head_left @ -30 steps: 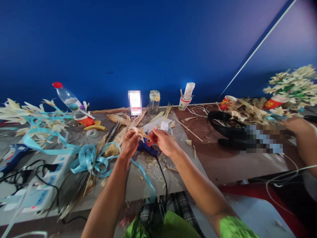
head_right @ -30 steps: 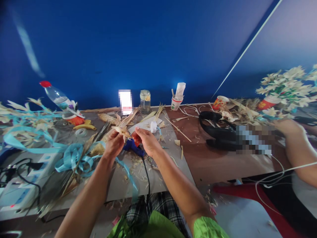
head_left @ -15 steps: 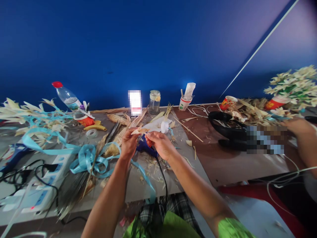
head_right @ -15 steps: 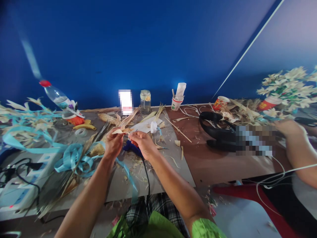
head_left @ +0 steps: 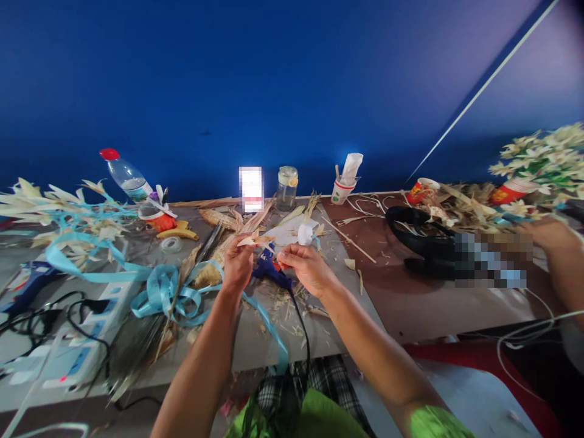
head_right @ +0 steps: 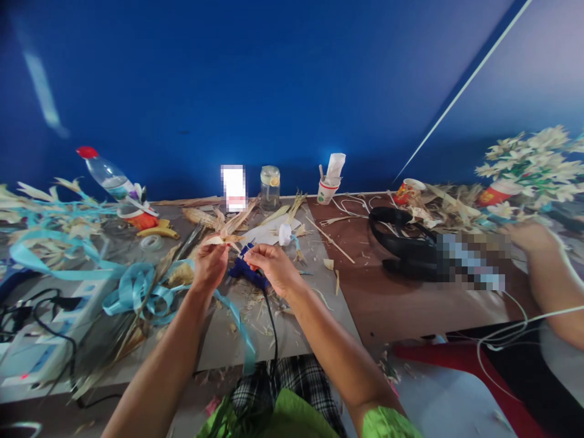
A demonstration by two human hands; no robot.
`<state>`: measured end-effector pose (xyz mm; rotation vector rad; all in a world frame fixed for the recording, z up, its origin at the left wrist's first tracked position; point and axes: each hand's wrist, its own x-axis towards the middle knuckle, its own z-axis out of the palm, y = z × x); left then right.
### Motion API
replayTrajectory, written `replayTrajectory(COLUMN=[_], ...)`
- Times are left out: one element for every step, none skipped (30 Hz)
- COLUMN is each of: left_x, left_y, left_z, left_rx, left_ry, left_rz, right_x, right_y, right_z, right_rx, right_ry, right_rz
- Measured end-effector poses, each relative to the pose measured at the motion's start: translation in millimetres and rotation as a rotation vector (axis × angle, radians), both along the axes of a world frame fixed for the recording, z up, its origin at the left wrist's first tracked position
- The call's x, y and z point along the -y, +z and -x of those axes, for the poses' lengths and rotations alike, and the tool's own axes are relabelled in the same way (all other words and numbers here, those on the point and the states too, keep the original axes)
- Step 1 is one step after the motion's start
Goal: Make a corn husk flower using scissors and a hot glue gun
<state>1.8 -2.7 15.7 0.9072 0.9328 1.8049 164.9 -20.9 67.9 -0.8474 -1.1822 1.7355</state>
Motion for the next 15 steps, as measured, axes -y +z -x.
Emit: replayTrajectory(left_x=[0,0,0,0,0,0,1,2,3,4,5,5,6,6,6], left_y=[0.5,0.9,1.1,1.1,1.2,1.3,1.5,1.9,2.4,3.0,3.6,4.1,4.4,4.6,4.5], left_z=[0,-1,-1,-2,-3,-3,-4,-5,-5,-5,-6,-6,-6,-6,-6], left_rx=[0.032,0.07,0.104,0.13,0.144,0.149,0.152,0.151,0.145,0.138,0.129,0.124,0.124,0.129,0.136], left_ry=[-0.01,-0.027,-0.052,-0.079,-0.106,-0.13,-0.152,-0.177,-0.201,-0.225,-0.247,-0.264,-0.275,-0.279,-0.28], left_rz=[-0.003,-0.014,-0.027,-0.037,-0.042,-0.044,-0.045,-0.046,-0.047,-0.049,-0.05,-0.049,-0.049,-0.048,-0.048], right_x=[-2,-4,-8,-13,-17,-22,-26,-30,-32,-33,-33,-32,-31,-29,-27], right_y=[0.3,0.7,1.5,3.0,5.3,8.5,12.5,17.3,22.3,27.2,31.7,35.4,38.1,39.8,40.4], right_z=[-4,-8,-11,-14,-16,-17,-18,-17,-16,-15,-13,-11,-10,-8,-7], right_rx=[0.0,-0.004,-0.008,-0.009,0.006,0.036,0.086,0.153,0.225,0.296,0.364,0.425,0.481,0.532,0.574], right_ry=[-0.016,-0.049,-0.094,-0.147,-0.186,-0.205,-0.196,-0.162,-0.121,-0.081,-0.047,-0.02,-0.001,0.011,0.017], right_rz=[-0.007,-0.014,-0.023,-0.036,-0.06,-0.095,-0.14,-0.196,-0.258,-0.327,-0.393,-0.446,-0.485,-0.511,-0.531])
